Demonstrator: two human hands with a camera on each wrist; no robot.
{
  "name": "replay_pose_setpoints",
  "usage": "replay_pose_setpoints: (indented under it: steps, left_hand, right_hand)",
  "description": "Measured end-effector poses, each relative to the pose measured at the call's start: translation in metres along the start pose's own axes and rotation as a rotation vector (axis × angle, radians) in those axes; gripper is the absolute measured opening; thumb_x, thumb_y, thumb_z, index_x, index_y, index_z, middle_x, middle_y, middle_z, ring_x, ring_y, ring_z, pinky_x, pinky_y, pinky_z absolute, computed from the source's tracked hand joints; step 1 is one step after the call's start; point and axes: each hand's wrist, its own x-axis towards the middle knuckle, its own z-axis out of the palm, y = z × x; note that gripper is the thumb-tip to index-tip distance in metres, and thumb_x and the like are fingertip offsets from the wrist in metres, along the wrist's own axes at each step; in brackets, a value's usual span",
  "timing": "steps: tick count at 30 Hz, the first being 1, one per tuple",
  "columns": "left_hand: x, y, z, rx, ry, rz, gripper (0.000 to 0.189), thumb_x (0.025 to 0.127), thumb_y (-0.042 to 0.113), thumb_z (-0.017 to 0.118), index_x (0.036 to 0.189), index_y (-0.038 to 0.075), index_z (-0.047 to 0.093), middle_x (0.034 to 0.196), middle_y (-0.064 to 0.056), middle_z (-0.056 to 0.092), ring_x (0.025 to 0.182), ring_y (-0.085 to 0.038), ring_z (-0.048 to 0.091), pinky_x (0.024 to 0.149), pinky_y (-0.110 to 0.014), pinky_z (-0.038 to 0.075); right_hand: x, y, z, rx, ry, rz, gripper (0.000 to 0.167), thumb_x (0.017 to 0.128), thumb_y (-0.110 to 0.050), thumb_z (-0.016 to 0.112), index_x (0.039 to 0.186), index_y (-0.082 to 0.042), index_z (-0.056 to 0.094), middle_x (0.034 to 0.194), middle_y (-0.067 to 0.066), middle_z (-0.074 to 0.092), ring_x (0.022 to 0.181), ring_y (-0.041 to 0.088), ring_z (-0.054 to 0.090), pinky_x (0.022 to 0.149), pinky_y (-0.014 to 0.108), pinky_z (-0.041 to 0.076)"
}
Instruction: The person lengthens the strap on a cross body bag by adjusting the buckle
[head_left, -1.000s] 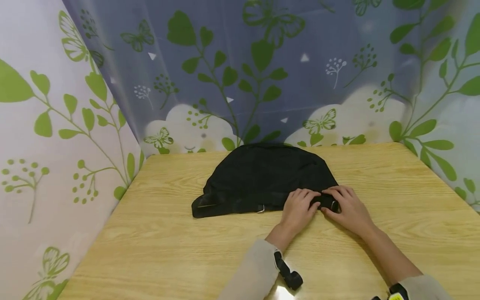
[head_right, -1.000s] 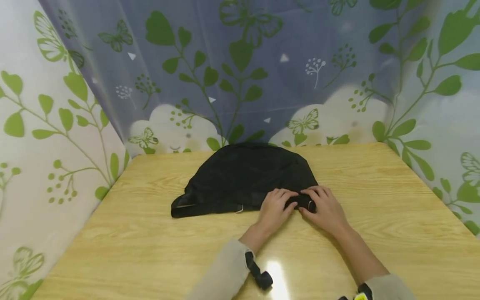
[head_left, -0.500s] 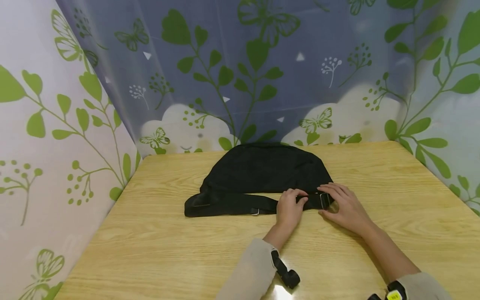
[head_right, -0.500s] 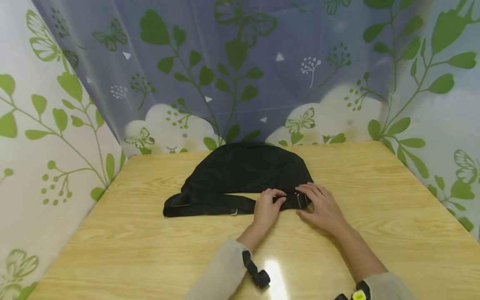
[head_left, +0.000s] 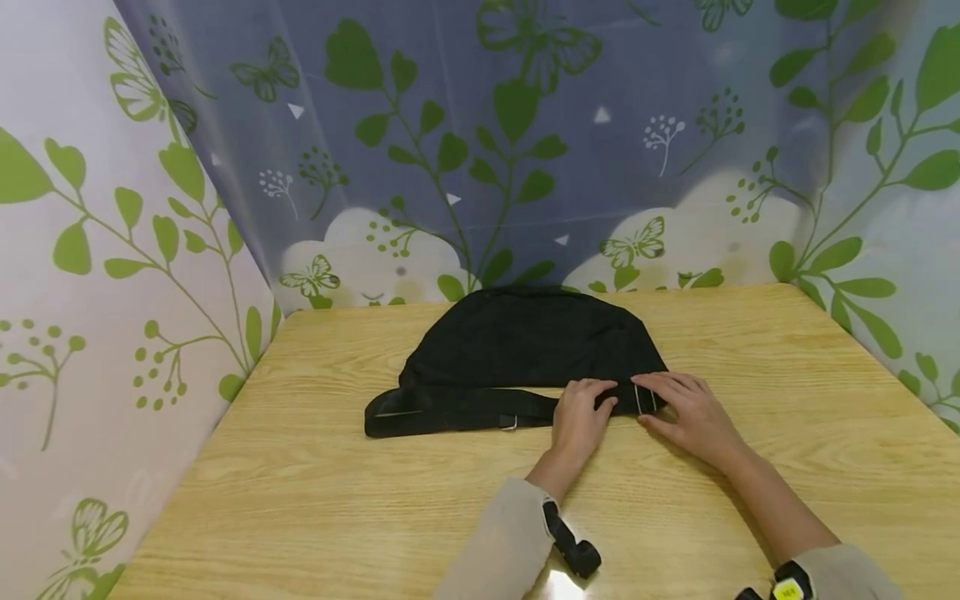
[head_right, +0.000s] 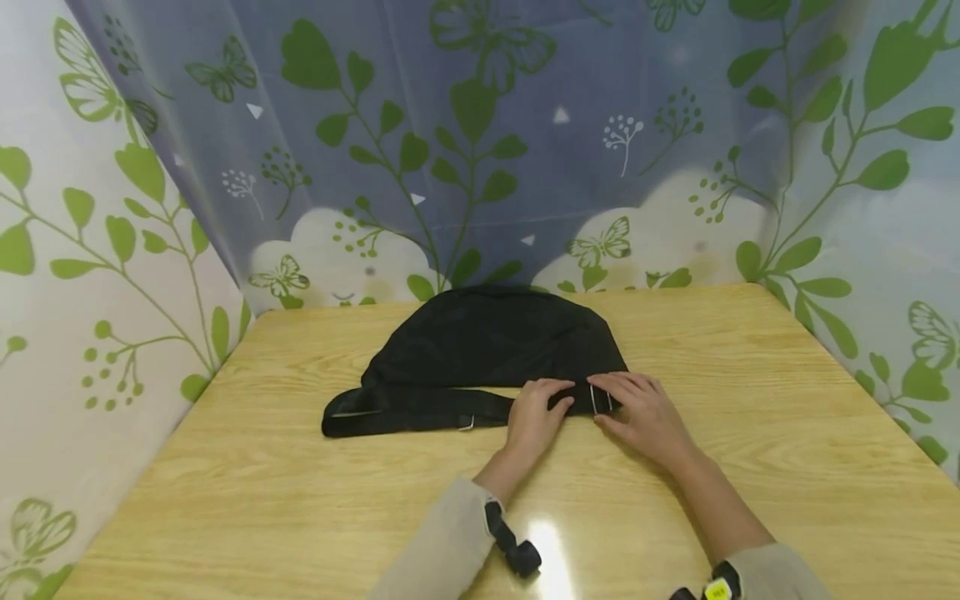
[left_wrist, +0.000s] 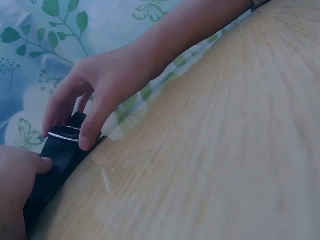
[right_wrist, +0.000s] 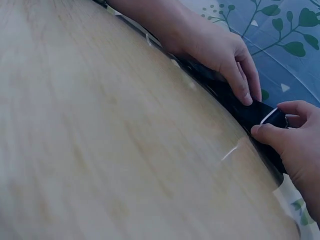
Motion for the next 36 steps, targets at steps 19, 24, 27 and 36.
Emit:
replay_pose_setpoints:
  steps: [19, 24, 27, 36]
  left_hand:
    - [0.003, 0.004, 0.008, -0.146, -0.006, -0.081, 0.013, 0.086, 0.025, 0.065, 0.096, 0.016, 0.067, 0.090, 0.003, 0.063, 0.084, -0.012, 0.059, 0.071, -0.023, 0.046]
    - [0.005, 0.002, 0.008, -0.156, -0.036, -0.117, 0.012, 0.086, 0.025, 0.064, 0.095, 0.018, 0.068, 0.090, 0.005, 0.064, 0.084, -0.012, 0.059, 0.072, -0.023, 0.045]
    - [0.008, 0.001, 0.009, -0.153, -0.045, -0.090, 0.012, 0.086, 0.025, 0.064, 0.095, 0.018, 0.069, 0.091, 0.006, 0.065, 0.083, -0.010, 0.059, 0.072, -0.022, 0.045]
    - [0.014, 0.002, 0.011, -0.181, -0.094, -0.023, 0.015, 0.087, 0.025, 0.063, 0.097, 0.016, 0.069, 0.091, 0.007, 0.064, 0.079, -0.005, 0.056, 0.067, -0.018, 0.042]
  right_hand:
    - [0.000, 0.003, -0.002, 0.034, 0.075, -0.021, 0.055, 0.083, -0.046, 0.062, 0.118, -0.003, 0.061, 0.111, 0.011, 0.061, 0.100, 0.031, 0.054, 0.084, 0.046, 0.037]
    - [0.002, 0.002, -0.001, 0.061, 0.052, 0.004, 0.058, 0.065, -0.019, 0.081, 0.118, -0.004, 0.062, 0.109, 0.010, 0.062, 0.099, 0.030, 0.054, 0.083, 0.046, 0.037]
    - [0.002, 0.001, -0.001, 0.054, 0.046, 0.014, 0.063, 0.058, -0.012, 0.083, 0.117, -0.005, 0.062, 0.107, 0.010, 0.062, 0.098, 0.030, 0.054, 0.082, 0.046, 0.037]
    - [-0.001, -0.001, 0.000, 0.068, 0.032, 0.072, 0.065, 0.055, -0.011, 0.085, 0.116, -0.006, 0.063, 0.105, 0.010, 0.062, 0.097, 0.030, 0.053, 0.083, 0.046, 0.037]
